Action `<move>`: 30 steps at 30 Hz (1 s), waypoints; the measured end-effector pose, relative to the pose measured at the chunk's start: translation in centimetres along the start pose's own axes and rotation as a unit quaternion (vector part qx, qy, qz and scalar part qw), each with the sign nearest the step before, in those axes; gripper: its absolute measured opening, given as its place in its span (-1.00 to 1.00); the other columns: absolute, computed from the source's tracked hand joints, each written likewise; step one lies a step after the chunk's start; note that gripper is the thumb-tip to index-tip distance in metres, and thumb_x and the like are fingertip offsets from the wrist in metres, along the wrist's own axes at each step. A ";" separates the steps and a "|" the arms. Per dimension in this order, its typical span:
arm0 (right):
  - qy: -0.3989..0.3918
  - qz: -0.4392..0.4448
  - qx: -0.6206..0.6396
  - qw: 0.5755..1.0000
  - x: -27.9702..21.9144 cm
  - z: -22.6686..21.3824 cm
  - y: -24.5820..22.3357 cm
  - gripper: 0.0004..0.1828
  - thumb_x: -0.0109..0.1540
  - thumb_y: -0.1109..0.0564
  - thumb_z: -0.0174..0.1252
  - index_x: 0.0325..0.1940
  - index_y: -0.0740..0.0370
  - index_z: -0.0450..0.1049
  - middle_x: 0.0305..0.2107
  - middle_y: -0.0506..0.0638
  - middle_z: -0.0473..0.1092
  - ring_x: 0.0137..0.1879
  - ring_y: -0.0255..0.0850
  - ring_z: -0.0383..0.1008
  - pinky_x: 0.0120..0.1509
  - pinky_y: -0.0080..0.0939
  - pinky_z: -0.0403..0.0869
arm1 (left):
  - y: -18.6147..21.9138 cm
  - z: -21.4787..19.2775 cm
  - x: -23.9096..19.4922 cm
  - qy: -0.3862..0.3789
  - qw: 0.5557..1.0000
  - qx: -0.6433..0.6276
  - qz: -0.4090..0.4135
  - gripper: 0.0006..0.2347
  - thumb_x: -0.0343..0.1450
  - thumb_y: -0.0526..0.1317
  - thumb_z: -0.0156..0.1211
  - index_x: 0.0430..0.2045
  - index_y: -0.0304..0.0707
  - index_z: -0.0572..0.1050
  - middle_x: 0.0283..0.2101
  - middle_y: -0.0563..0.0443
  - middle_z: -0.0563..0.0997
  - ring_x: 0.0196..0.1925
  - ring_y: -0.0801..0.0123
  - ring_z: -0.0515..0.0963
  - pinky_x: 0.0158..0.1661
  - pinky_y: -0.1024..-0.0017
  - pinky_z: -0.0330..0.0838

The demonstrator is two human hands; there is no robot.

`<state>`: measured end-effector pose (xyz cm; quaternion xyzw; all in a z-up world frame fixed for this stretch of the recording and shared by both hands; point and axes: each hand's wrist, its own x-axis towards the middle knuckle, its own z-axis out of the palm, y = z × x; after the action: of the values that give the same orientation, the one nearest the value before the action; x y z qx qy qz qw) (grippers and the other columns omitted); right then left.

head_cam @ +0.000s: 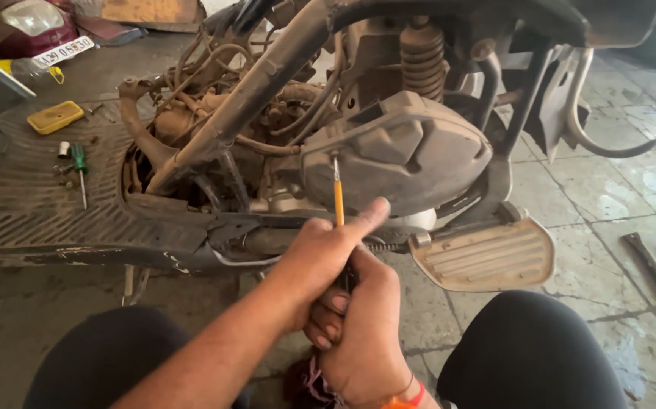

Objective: The person drains fluid from a scooter engine into a metal bucket placed underneath, wipes parts with a cloth, then uses a screwdriver to unscrew fasteners from the engine side cover and works at the cover with both hands.

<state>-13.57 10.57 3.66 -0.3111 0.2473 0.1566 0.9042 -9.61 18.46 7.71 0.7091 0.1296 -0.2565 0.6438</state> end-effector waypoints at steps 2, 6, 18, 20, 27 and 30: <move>0.006 -0.058 -0.024 0.998 2.0 -1.3 1.5 -0.56 0.39 -0.13 -0.11 -0.51 0.10 0.31 -0.88 -0.17 0.05 -0.87 -0.32 -0.05 -0.80 -0.26 0.00 | -1.7 -0.3 2.1 -0.028 0.997 -0.059 0.037 -0.53 0.43 0.12 0.12 -0.62 -0.43 0.45 -0.70 -0.13 0.47 -0.70 0.16 0.43 -0.68 0.21 0.31; 0.080 -0.334 -0.293 0.892 3.7 -1.0 2.8 -0.60 0.36 -0.01 -0.12 -0.27 0.22 0.57 -0.60 -0.02 0.43 -0.49 -0.21 0.35 -0.43 -0.16 0.35 | -4.2 -1.0 5.0 -0.159 0.944 -0.268 0.111 -0.65 0.46 -0.09 0.05 -0.62 -0.46 0.41 -0.64 -0.39 0.59 -0.60 -0.07 0.62 -0.56 0.11 0.49; 0.061 -0.186 -0.231 0.953 0.8 -1.0 0.2 -0.63 0.39 -0.03 0.00 -0.36 0.26 0.47 -0.69 -0.08 0.22 -0.68 -0.28 0.08 -0.64 -0.22 0.01 | -5.3 0.5 5.9 -0.190 0.901 -0.368 0.127 -0.65 0.47 0.04 0.15 -0.46 -0.33 0.49 -0.46 -0.24 0.60 -0.40 -0.03 0.63 -0.33 0.13 0.52; 0.070 -0.141 -0.172 0.972 -0.7 0.0 -0.7 -0.66 0.38 -0.04 0.03 -0.38 0.20 0.41 -0.73 -0.12 0.17 -0.71 -0.32 0.04 -0.65 -0.26 0.00 | -4.0 0.4 5.6 -0.129 0.929 -0.325 0.121 -0.64 0.43 0.07 0.17 -0.39 -0.34 0.50 -0.42 -0.22 0.62 -0.39 0.04 0.63 -0.32 0.17 0.51; -0.304 0.079 0.290 0.904 0.4 -1.8 0.7 -0.70 0.41 -0.08 -0.06 -0.19 0.17 0.41 -0.73 -0.25 0.10 -0.73 -0.45 0.03 -0.66 -0.43 0.13 | -3.3 -1.8 3.6 0.146 0.965 0.019 0.219 -0.36 0.27 0.22 0.36 -0.08 -0.47 0.51 -0.32 0.02 0.60 -0.31 0.29 0.65 -0.20 0.34 0.50; -0.303 0.071 0.286 0.906 2.5 -3.5 1.3 -0.70 0.39 -0.05 -0.07 -0.07 0.17 0.47 -0.67 -0.24 0.20 -0.68 -0.44 0.18 -0.64 -0.41 0.29 | -1.9 -0.2 -1.7 0.162 0.974 0.032 0.158 -0.33 0.21 0.16 0.46 0.08 -0.29 0.41 -0.28 -0.07 0.67 -0.29 0.10 0.72 -0.19 0.16 0.56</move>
<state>-13.32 9.67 -0.72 0.0417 0.0168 0.2292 0.9723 -12.00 19.13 7.02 0.7727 0.1098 -0.0374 0.6240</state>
